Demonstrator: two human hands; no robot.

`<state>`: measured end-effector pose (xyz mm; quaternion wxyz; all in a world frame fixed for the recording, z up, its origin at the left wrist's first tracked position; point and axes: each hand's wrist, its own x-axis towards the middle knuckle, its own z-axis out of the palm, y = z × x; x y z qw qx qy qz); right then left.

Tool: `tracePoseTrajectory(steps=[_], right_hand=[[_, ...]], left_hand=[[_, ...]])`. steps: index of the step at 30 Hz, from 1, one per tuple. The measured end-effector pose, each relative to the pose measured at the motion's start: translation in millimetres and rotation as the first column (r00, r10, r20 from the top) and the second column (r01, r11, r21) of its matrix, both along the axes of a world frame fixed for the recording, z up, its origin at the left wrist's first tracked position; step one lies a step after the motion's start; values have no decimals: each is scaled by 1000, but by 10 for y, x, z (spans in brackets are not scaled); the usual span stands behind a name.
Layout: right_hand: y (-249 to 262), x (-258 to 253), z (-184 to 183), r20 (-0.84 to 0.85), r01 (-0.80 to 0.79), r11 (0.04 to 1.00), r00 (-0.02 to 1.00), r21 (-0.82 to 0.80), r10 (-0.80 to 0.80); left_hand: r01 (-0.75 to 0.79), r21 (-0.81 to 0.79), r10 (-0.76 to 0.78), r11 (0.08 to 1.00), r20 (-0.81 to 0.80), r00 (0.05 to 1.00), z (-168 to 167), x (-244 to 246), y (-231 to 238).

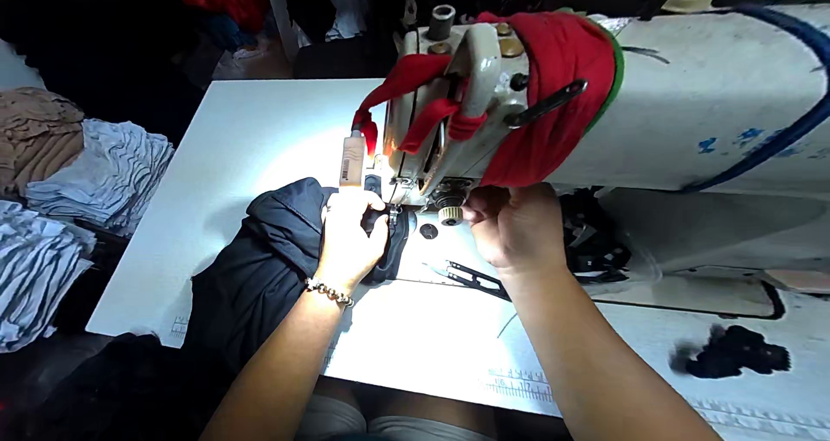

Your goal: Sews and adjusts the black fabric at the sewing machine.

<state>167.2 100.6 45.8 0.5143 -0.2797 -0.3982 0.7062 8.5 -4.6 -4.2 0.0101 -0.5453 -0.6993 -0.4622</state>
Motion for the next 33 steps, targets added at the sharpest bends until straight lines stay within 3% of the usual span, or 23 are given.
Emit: tracePoseTrajectory(steps=[2,4,7,11,13,16,23,29,33], right_hand=[[24,21,-30,144,50,984,987,171,-76],[36,66,-102,357,49,910,910,411,-211],[-18,106,-140,600,-203,703,705,681,-378],[-81,116,-242,776,-661,409,562,629,-286],[-170,49,-281,774,-728,269,563,630,-290],[-259,-26,-334,678,-707,116,598,697,-428],[-432,139,-409,646,-724,33,592,689,-481],[-462,246,-453,669,-710,84,610,700,-424],[-472,247,-445,683,-702,120,615,702,-395]], left_hand=[[-4,-3,4,1000,-4,1000,-6,0,3],[-6,-22,6,1000,-21,1000,-8,0,2],[-5,-88,1,996,-40,999,4,1,-4],[-14,-194,4,981,-49,999,64,19,1],[-5,-277,-10,961,-54,998,131,28,-9],[40,-382,-74,923,-76,994,181,-3,-20],[123,-588,-199,799,-66,978,350,-127,-103],[88,-616,-263,783,-198,944,334,-208,-84],[77,-692,-278,718,-183,943,403,-221,-27]])
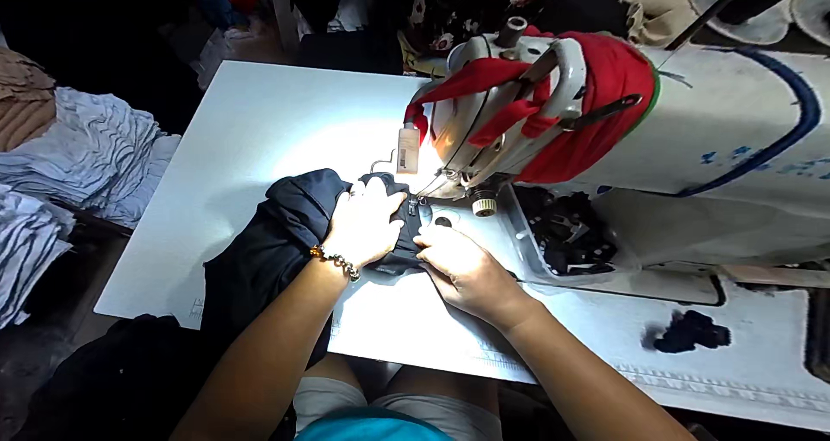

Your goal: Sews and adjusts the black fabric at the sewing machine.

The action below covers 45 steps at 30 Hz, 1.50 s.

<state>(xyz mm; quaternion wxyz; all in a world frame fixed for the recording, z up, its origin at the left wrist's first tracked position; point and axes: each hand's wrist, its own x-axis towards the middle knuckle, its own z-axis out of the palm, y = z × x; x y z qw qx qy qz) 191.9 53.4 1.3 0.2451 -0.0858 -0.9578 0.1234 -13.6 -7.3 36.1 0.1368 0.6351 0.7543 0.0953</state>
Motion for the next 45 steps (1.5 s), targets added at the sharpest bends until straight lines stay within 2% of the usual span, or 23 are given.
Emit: tracePoseTrajectory(steps=[6,14,17,23,30,38,45], right_hand=[[-30,60,38,25,-63,997,998,-52,65],[-141,132,30,46,-87,996,995,2,87],[-141,136,43,66,-79,997,995,8,78],[-73,107,121,154,-82,995,984,-60,91],[-48,126,103,144,-72,993,986,-92,85],[-78,112,96,121,-11,998,993,-56,18],[-106,141,60,116,11,998,993,-64,-4]], left_hand=[[11,38,-15,999,105,994,-6,-138,27],[129,8,-128,992,153,980,1,-235,24],[96,116,-113,989,153,982,-61,-200,13],[78,-98,-76,992,24,997,104,-100,21],[174,-106,-168,979,60,984,76,-193,74],[137,139,-150,981,85,985,-121,-223,161],[52,-46,-49,998,60,997,-17,-143,208]])
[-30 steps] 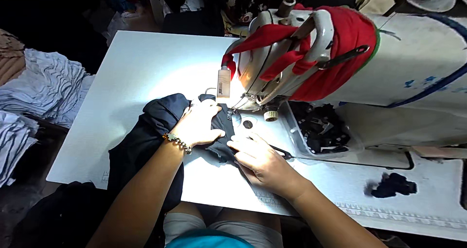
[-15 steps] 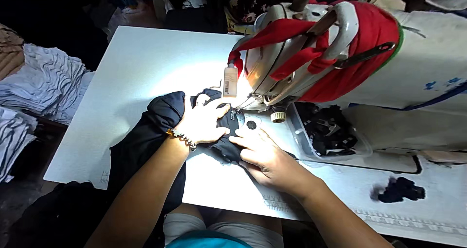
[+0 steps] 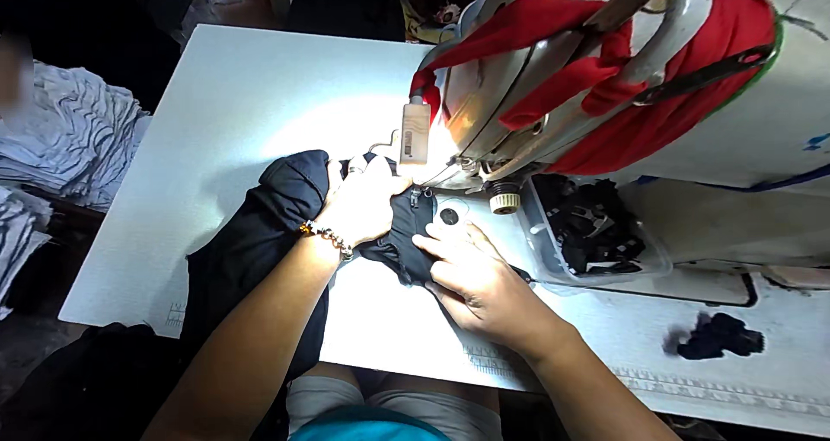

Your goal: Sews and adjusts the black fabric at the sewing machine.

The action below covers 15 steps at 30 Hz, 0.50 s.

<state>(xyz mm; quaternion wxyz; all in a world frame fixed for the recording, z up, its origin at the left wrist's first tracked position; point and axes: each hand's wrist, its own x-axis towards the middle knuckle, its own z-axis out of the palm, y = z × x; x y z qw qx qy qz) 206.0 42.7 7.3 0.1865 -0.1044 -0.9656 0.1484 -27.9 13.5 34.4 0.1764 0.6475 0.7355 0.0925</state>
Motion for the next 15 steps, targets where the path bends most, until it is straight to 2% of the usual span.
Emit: tracePoseTrajectory(steps=[4,15], right_hand=[[0,-23,-12,-13,13,1000,1000,-1,-13],[-6,-78,-26,-27,51,998,998,-26,-51]], left_hand=[[1,-125,-7,992,-52,999,81,23,65],[34,-118,-38,993,-37,999,89,-41,127]])
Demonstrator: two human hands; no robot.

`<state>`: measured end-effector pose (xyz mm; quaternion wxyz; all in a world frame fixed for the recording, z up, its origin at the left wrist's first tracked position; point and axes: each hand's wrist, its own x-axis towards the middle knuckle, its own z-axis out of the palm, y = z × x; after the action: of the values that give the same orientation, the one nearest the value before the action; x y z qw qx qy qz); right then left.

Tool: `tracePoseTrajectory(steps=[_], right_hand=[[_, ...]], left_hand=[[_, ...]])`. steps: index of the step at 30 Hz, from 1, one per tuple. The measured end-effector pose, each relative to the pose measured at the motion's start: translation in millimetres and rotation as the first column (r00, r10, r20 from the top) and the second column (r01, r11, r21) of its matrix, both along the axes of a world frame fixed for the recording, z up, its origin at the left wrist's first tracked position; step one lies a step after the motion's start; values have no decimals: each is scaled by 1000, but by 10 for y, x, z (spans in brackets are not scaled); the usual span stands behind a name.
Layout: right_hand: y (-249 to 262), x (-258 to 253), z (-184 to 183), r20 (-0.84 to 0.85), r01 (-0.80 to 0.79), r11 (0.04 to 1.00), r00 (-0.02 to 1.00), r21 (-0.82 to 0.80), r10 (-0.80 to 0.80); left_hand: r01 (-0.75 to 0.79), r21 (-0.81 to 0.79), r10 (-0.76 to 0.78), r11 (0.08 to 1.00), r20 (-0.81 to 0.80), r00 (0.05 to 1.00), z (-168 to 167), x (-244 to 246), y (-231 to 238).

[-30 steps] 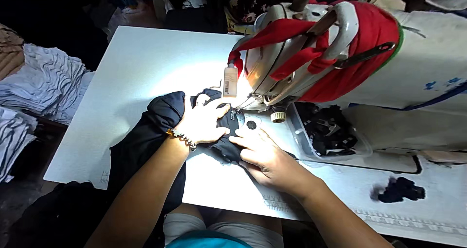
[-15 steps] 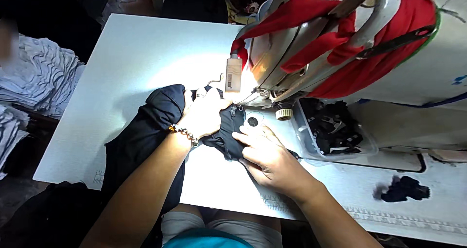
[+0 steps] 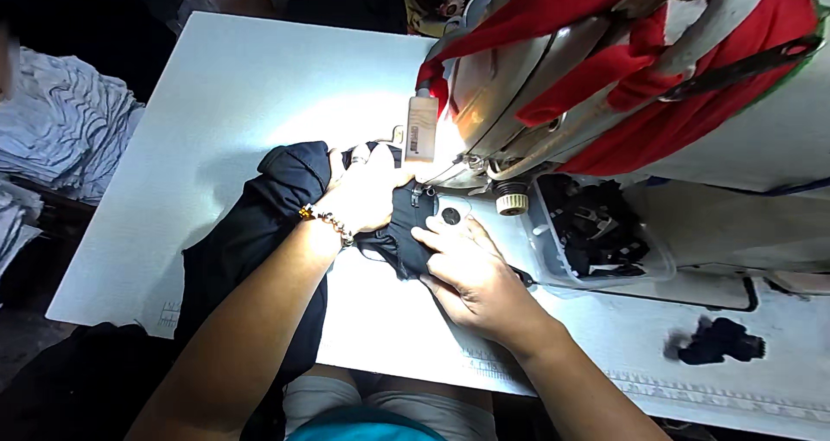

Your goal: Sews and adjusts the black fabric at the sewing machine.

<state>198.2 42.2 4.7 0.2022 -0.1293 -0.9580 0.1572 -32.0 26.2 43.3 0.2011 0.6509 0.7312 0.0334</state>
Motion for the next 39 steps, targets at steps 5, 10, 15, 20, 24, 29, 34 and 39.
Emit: tracePoseTrajectory(steps=[5,10,15,20,24,29,34,39], right_hand=[[-9,-6,-12,-1,5,1000,1000,3,-5],[-19,-9,-9,-8,5,1000,1000,25,-4],[-26,-2,-39,-22,4,1000,1000,31,-3],[-56,-6,-53,-20,6,999,1000,49,-5],[-79,-18,-54,-25,15,998,1000,69,-13],[-110,0,-64,-32,5,993,999,119,-2],[-181,75,-63,-38,-44,982,998,181,52],[-227,160,-88,-37,-48,986,998,162,55]], left_hand=[[4,7,-5,1000,21,1000,2,-10,-21],[0,-12,0,1000,-6,1000,9,3,-19],[26,12,-26,1000,-16,1000,6,-7,-24],[46,11,-46,999,-22,999,-20,-23,0],[38,-26,-38,999,-16,999,26,-25,34],[49,186,-28,981,-112,993,-58,65,-133],[64,435,-67,898,-10,998,-231,388,-653],[16,463,9,886,-52,999,-373,516,-973]])
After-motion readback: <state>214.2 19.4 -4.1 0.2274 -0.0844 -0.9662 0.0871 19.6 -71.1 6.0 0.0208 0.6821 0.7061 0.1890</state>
